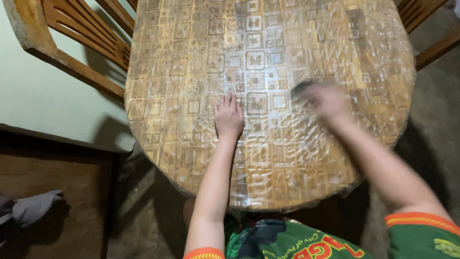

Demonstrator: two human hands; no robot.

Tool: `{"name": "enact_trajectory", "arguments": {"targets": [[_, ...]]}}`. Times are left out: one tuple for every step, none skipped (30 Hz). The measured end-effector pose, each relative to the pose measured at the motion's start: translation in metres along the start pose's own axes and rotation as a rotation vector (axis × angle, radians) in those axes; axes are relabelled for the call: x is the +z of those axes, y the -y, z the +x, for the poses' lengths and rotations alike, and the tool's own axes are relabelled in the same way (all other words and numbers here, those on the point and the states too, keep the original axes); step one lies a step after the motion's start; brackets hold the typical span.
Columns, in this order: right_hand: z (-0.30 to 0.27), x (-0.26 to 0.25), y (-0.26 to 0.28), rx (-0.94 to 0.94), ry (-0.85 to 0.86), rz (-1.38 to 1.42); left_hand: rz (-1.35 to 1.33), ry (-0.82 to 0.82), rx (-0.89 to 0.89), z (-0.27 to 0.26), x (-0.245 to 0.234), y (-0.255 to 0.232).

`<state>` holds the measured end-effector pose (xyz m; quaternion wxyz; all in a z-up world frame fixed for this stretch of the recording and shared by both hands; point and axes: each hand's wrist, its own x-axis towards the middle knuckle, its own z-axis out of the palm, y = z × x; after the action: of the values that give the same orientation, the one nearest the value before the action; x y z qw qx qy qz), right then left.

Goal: The person wipes a patterned dining table surface using a dark cloth. They move around the table, wiping different sections in circular and back-and-forth motions while various containers remain on the table.

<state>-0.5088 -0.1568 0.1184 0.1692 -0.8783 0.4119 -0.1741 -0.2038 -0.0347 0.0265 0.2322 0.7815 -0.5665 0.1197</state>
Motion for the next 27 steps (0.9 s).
{"name": "enact_trajectory", "arguments": {"targets": [[0.011,-0.016,-0.05,0.042,-0.177,-0.207,-0.008,-0.012,-0.004,-0.001,-0.002,-0.001],[0.02,-0.02,-0.092,0.271,-0.455,-0.046,-0.014,-0.023,-0.011,-0.005,-0.004,-0.002],[0.011,-0.03,-0.133,0.514,-0.358,0.05,-0.019,-0.033,-0.017,-0.009,-0.008,-0.004],[0.015,-0.037,-0.163,0.376,-0.397,-0.429,-0.02,-0.048,-0.016,-0.008,-0.012,-0.006],[0.029,-0.023,-0.176,0.448,-0.607,-0.21,-0.021,-0.064,-0.014,-0.007,-0.017,-0.008],[0.041,-0.005,-0.178,0.52,-0.812,0.015,-0.026,-0.078,-0.008,-0.005,-0.021,-0.011],[0.053,0.007,-0.174,0.514,-0.851,0.03,-0.041,-0.07,-0.003,-0.004,-0.025,-0.011],[0.062,0.014,-0.164,0.508,-0.891,0.04,-0.06,-0.062,0.001,-0.003,-0.028,-0.012],[0.075,0.021,-0.144,0.512,-0.843,0.046,-0.078,-0.054,0.005,-0.002,-0.03,-0.013],[0.083,0.035,-0.114,0.5,-0.721,0.044,-0.095,-0.088,0.037,-0.003,-0.031,-0.014],[0.088,0.046,-0.078,0.466,-0.579,0.039,-0.112,-0.121,0.068,-0.003,-0.03,-0.014],[0.087,0.056,-0.037,0.411,-0.421,0.012,-0.127,-0.153,0.096,-0.005,-0.029,-0.013],[0.082,0.063,0.005,0.335,-0.265,-0.034,-0.141,-0.113,0.075,-0.006,-0.026,-0.011],[0.07,0.063,0.044,0.254,-0.121,-0.071,-0.153,-0.075,0.051,-0.006,-0.023,-0.009],[0.042,0.068,0.082,0.159,-0.168,0.232,-0.165,-0.038,0.027,-0.007,-0.021,-0.007],[0.026,0.066,0.11,0.032,-0.09,0.22,-0.184,-0.032,0.023,-0.008,-0.019,-0.005],[0.012,0.063,0.129,-0.096,-0.013,0.206,-0.202,-0.026,0.018,-0.01,-0.018,-0.005],[-0.001,0.058,0.134,-0.262,-0.055,0.11,-0.222,-0.023,0.014,-0.009,-0.017,-0.005],[-0.011,0.054,0.128,-0.428,-0.097,0.013,-0.212,-0.028,0.021,-0.007,-0.017,-0.005],[-0.019,0.052,0.111,-0.59,-0.136,-0.085,-0.203,-0.03,0.027,-0.007,-0.017,-0.006],[-0.017,0.049,0.084,-0.415,-0.07,-0.092,-0.195,-0.031,0.033,-0.006,-0.017,-0.006],[-0.006,0.043,0.045,-0.236,-0.003,-0.095,-0.193,-0.031,0.045,-0.007,-0.018,-0.007],[0.009,0.032,-0.003,-0.057,0.064,-0.098,-0.191,-0.03,0.057,-0.006,-0.018,-0.007],[0.025,0.025,-0.051,0.035,-0.113,-0.145,-0.185,-0.029,0.073,-0.007,-0.018,-0.006],[0.014,0.014,-0.102,0.243,-0.247,0.016,-0.189,-0.013,0.069,-0.011,-0.019,-0.007],[0.031,0.011,-0.141,0.186,-0.508,-0.194,-0.192,-0.012,0.067,-0.007,-0.019,-0.008],[0.029,0.012,-0.171,0.126,-0.631,-0.563,-0.194,-0.012,0.065,-0.004,-0.019,-0.007]]}}
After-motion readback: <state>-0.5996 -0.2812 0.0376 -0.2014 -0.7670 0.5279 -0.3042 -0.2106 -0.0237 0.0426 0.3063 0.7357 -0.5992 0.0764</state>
